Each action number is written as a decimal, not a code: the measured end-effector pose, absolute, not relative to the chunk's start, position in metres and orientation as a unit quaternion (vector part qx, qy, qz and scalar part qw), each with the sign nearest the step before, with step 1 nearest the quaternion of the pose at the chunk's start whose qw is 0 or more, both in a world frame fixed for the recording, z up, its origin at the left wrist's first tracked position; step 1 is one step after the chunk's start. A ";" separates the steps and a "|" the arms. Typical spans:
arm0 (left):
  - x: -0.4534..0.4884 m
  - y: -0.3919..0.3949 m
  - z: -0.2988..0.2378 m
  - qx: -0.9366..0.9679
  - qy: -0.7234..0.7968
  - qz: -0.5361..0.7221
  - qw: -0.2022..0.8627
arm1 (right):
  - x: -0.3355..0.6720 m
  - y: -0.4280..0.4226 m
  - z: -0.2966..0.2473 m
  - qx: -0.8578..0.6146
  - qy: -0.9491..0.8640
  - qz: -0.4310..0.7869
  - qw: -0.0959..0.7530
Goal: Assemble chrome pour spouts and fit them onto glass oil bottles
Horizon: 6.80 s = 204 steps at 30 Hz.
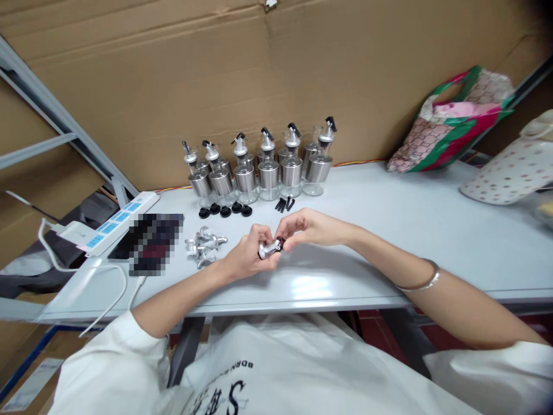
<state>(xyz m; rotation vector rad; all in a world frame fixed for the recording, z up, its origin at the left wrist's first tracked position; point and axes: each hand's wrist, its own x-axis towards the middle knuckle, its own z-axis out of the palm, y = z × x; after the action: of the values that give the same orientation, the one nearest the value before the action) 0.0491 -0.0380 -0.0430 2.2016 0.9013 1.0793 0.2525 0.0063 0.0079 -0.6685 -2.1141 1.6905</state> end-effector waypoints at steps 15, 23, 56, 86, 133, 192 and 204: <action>0.062 -0.040 -0.024 0.625 0.289 0.336 0.643 | 0.251 0.008 0.003 -0.234 -0.729 0.612 0.197; 0.059 -0.038 -0.015 0.533 0.278 0.311 0.736 | 0.247 0.005 0.005 -0.243 -0.709 0.608 0.264; 0.055 -0.031 -0.021 0.408 0.276 0.330 0.805 | 0.247 0.009 0.000 -0.260 -0.756 0.516 0.307; 0.059 -0.025 -0.023 0.424 0.380 0.248 0.783 | 0.247 0.004 -0.001 -0.180 -0.874 0.300 0.337; 0.057 -0.031 -0.016 0.512 0.319 0.272 0.750 | 0.253 0.006 0.008 -0.234 -0.802 0.492 0.246; 0.060 -0.031 -0.016 0.515 0.313 0.279 0.747 | 0.249 0.002 0.009 -0.238 -0.818 0.464 0.245; 0.060 -0.033 -0.015 0.512 0.300 0.285 0.753 | 0.248 0.001 0.007 -0.252 -0.805 0.474 0.252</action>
<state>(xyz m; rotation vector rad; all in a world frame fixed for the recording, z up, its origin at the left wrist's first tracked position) 0.0596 -0.0330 -0.0149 1.1169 0.6551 0.6225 0.2476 0.0014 0.0066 -0.6844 -2.1905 1.2899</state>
